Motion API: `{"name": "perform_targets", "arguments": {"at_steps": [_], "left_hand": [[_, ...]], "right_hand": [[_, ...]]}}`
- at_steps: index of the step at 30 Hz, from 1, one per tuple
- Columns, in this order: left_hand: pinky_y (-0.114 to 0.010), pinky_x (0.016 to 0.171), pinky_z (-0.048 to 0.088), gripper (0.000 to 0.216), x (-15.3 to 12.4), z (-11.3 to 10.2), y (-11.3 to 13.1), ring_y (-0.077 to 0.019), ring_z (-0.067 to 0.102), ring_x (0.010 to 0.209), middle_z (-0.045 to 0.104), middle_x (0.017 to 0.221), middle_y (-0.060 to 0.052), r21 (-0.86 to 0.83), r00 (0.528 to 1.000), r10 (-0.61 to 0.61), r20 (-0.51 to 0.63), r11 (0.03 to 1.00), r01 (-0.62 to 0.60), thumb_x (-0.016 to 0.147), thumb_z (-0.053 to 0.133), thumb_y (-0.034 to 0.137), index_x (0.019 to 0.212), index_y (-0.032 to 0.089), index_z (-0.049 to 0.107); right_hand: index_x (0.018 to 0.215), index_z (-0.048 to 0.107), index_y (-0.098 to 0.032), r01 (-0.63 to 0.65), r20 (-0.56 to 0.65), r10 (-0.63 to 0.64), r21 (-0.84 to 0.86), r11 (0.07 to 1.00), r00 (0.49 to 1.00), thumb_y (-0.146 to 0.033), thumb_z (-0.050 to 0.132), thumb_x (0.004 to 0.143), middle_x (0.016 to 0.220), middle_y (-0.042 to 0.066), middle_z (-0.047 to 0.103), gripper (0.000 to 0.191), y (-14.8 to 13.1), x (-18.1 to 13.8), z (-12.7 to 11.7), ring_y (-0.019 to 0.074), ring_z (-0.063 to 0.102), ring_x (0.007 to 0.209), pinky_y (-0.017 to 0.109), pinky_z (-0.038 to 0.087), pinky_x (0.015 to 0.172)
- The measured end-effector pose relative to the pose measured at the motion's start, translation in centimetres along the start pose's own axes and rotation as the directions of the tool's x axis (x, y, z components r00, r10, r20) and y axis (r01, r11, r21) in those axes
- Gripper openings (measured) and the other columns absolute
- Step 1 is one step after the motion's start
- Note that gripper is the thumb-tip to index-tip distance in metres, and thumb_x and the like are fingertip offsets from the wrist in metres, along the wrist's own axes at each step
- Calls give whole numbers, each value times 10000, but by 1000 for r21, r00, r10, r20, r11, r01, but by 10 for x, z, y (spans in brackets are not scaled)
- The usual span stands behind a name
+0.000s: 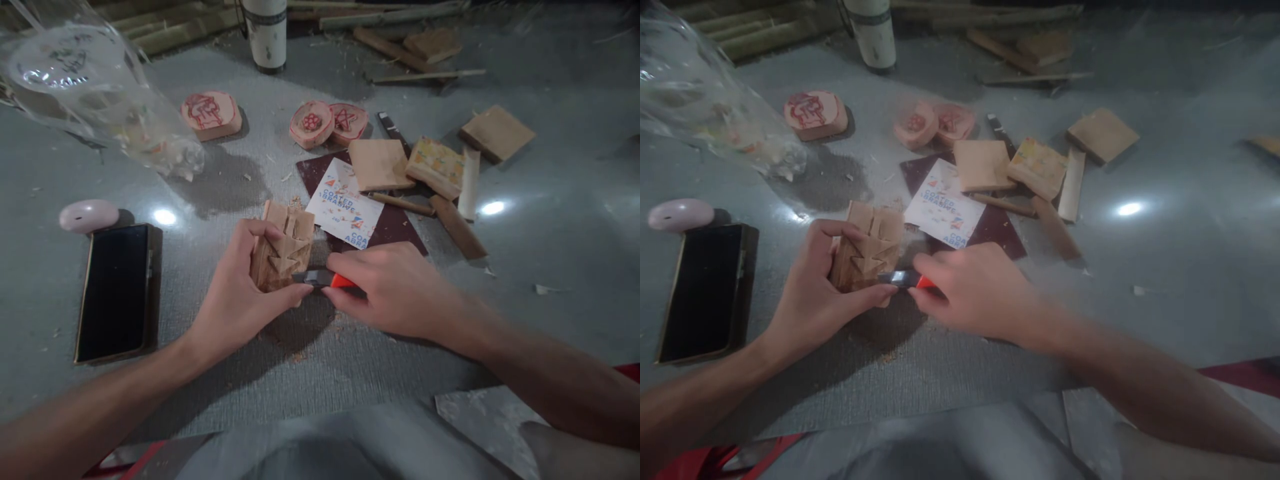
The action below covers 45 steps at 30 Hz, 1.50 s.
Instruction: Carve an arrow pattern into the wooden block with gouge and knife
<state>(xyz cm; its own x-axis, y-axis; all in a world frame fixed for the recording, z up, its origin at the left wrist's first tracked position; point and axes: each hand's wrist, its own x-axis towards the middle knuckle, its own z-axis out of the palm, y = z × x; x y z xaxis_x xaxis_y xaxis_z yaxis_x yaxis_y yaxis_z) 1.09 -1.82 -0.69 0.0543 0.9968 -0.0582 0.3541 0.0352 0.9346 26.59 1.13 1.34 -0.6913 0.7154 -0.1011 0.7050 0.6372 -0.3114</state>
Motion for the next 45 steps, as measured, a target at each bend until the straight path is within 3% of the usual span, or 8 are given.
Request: {"name": "perform_targets", "arguments": {"at_steps": [12, 27, 39, 45], "left_hand": [[-274, 651, 548, 571, 1, 0, -1, -149, 655, 754, 678, 903, 63, -19, 1000, -1, -22, 1000, 0, 723, 992, 293, 1130, 295, 592], [-274, 613, 473, 560, 3, -4, -1, -149, 621, 756, 676, 968, 41, 68, 998, 66, 6, 995, -67, 747, 988, 308, 1128, 290, 578], [-261, 589, 449, 550, 3, -5, 0, -143, 631, 768, 701, 1029, 21, 101, 998, 54, 10, 993, -55, 749, 985, 327, 1116, 284, 577], [-275, 593, 451, 545, 2, -4, 1, -143, 608, 737, 679, 962, 42, 77, 999, 25, 24, 997, -27, 752, 972, 329, 1111, 288, 564]], "right_hand": [[931, 639, -235, -6, 7, 6, 2, 1000, 1000, -403, 580, 1138, 810, -7, 722, 273, 0, 0, 0, 163, 498, 655, 353, 201, 640], [914, 599, -237, 11, 6, -11, 28, 1000, 1000, -401, 588, 1143, 806, -17, 710, 282, 1, -2, 1, 157, 506, 658, 347, 207, 637], [924, 608, -235, 24, 2, -24, 8, 1000, 1000, -387, 593, 1145, 813, -15, 718, 269, 1, -1, 2, 157, 510, 656, 347, 207, 635], [933, 637, -233, 29, 1, -29, 10, 1000, 1000, -397, 597, 1149, 810, -17, 716, 275, 1, -2, 1, 162, 502, 651, 348, 212, 633]]}}
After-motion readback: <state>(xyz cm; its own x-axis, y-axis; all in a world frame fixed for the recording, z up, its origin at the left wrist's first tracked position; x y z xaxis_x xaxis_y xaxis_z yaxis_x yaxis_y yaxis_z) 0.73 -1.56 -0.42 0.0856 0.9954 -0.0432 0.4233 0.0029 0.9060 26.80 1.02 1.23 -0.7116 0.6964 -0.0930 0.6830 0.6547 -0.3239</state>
